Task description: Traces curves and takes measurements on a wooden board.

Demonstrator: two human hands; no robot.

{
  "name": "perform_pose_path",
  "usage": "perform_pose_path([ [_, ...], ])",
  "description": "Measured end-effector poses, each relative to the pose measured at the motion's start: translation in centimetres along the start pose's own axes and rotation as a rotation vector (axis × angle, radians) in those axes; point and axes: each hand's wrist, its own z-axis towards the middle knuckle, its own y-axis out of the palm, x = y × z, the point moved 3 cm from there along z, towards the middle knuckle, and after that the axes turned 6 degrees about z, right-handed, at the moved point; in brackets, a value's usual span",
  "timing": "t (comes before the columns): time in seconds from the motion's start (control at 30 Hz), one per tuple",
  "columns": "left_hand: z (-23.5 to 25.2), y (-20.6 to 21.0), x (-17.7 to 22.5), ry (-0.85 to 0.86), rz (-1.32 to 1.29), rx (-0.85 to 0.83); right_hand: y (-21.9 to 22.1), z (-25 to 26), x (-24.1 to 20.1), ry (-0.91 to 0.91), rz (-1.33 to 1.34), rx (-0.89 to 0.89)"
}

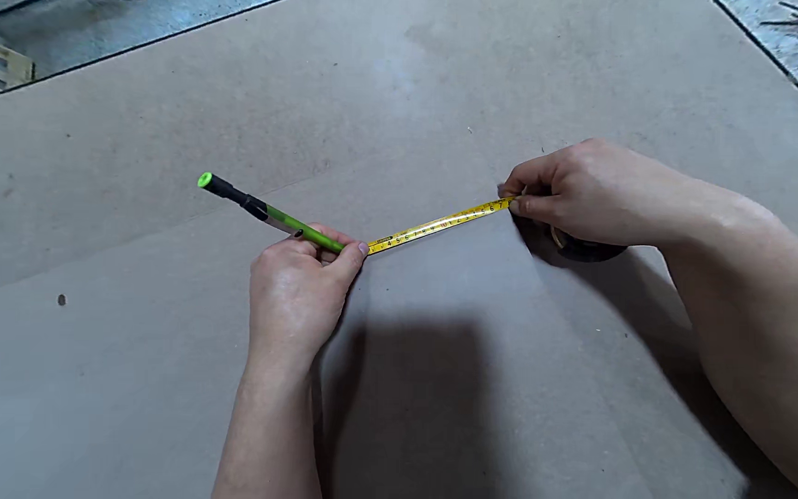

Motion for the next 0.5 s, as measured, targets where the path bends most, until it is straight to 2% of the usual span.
perform_pose_path([
  [0.13, 0.4, 0.4, 0.3, -0.023, -0.014, 0.063, 0.0, 0.2, 0.1, 0.017, 0.018, 0.024],
  [0.27, 2.8, 0.6, 0.8, -0.009, 0.000, 0.112, -1.0, 2.3, -0.2, 0.067, 0.044, 0.014],
  [0.33, 2.9, 0.3, 0.7, 0.003, 0.024, 0.068, -1.0, 2.6, -0.2, 0.059, 0.031, 0.015],
  [0.43, 2.2, -0.7, 0.1, 0.081, 0.020, -0.098, -0.3, 0.9, 0.0, -0.009, -0.008, 0.044],
  [0.5, 2.4, -0.9, -0.8, 0.105, -0.169, -0.123, 0.3, -1.3, 0.1, -0.023, -0.020, 0.052],
])
